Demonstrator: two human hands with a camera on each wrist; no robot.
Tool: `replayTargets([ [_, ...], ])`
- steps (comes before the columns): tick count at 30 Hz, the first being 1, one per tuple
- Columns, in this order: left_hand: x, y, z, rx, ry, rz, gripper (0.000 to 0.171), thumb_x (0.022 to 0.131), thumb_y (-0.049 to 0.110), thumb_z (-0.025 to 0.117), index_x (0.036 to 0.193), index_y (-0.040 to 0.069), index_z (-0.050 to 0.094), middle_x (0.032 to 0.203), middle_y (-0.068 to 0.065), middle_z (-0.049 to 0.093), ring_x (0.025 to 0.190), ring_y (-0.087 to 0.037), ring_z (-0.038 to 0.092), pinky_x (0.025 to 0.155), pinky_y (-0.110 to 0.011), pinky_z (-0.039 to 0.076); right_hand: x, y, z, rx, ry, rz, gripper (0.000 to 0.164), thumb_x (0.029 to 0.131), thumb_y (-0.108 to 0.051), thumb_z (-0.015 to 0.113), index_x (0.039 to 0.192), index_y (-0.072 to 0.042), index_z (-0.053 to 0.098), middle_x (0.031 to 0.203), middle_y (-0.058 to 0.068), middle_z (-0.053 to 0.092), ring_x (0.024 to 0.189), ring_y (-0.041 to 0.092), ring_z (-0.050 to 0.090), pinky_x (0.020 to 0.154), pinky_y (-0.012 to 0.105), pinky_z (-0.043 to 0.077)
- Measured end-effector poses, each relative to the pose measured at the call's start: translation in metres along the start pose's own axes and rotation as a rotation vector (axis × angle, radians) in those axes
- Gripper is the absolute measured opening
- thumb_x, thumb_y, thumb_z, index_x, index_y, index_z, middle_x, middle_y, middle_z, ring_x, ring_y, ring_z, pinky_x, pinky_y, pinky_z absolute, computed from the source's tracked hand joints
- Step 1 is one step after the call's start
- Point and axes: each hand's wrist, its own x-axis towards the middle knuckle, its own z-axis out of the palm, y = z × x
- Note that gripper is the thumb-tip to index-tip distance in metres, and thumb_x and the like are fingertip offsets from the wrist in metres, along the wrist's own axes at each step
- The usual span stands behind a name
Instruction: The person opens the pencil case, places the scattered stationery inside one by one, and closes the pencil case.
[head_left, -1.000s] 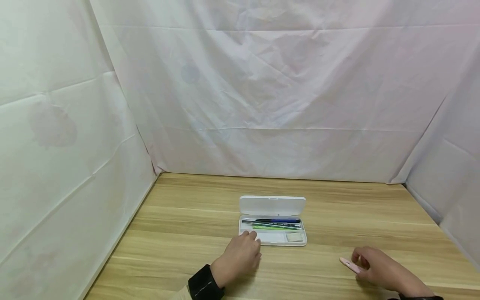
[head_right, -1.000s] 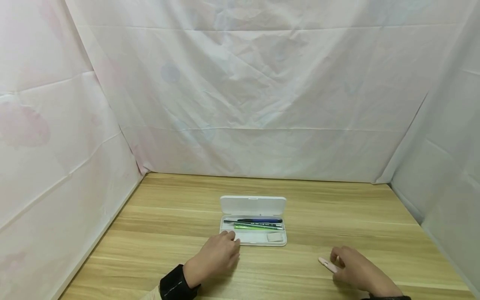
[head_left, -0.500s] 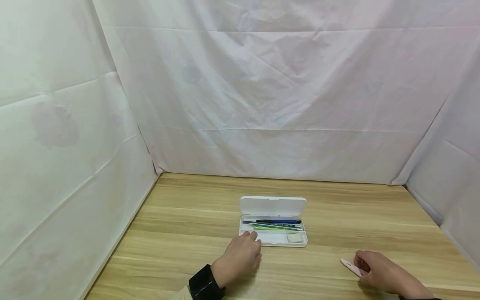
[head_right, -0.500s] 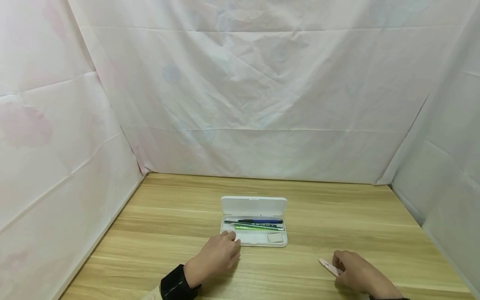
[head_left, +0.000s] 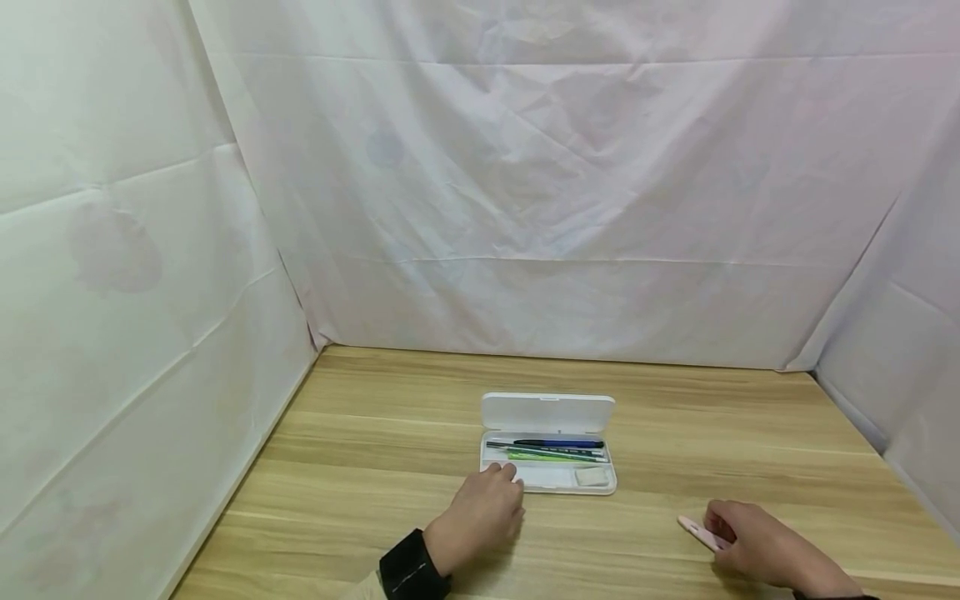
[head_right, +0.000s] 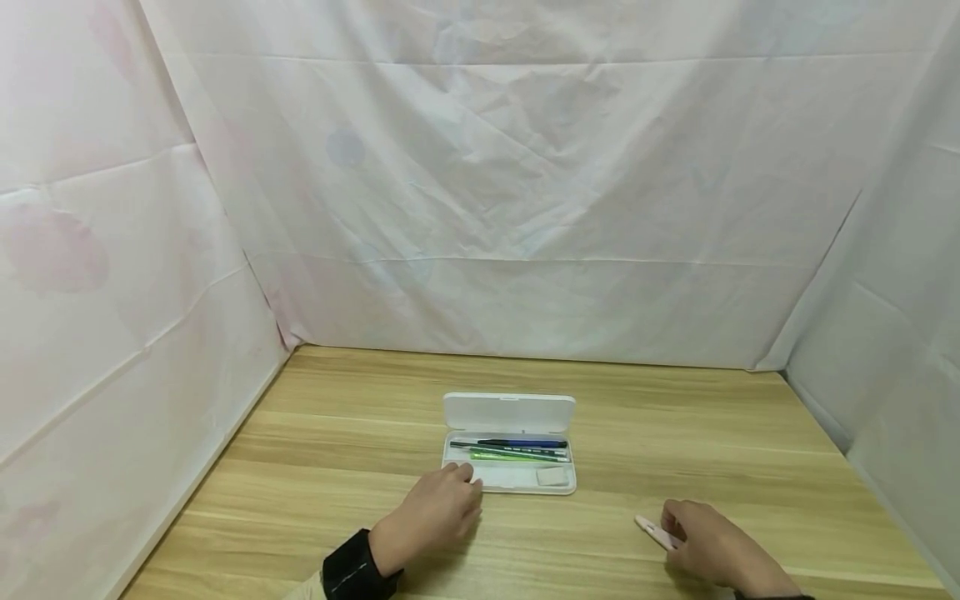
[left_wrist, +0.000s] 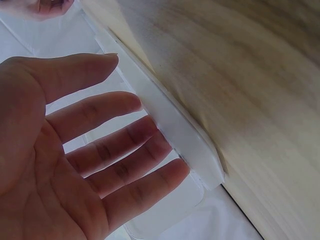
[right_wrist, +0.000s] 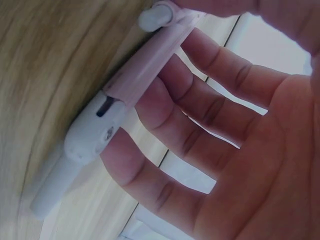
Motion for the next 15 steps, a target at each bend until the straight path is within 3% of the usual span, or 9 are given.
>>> replayTargets([
  [8, 0.0, 0.0, 0.0, -0.003, -0.007, -0.004, 0.019, 0.084, 0.03, 0.074, 0.083, 0.011, 0.07, 0.082, 0.002, 0.057, 0.073, -0.013, 0.056, 0.058, -0.025, 0.046, 0.01, -0.014, 0.0, -0.001, 0.025, 0.024, 0.026, 0.072, -0.011, 0.077, 0.089, -0.012, 0.058, 0.073, -0.002, 0.051, 0.061, 0.004, 0.042, 0.053, 0.023, 0.034],
  [15, 0.001, 0.001, -0.002, -0.014, -0.04, -0.018, 0.02, 0.085, 0.03, 0.074, 0.084, 0.011, 0.071, 0.084, 0.001, 0.059, 0.074, -0.013, 0.056, 0.058, -0.025, 0.047, 0.019, -0.035, -0.002, -0.044, 0.092, -0.047, 0.022, 0.074, -0.009, 0.075, 0.088, -0.013, 0.058, 0.072, -0.004, 0.049, 0.061, 0.002, 0.04, 0.053, 0.023, 0.033],
])
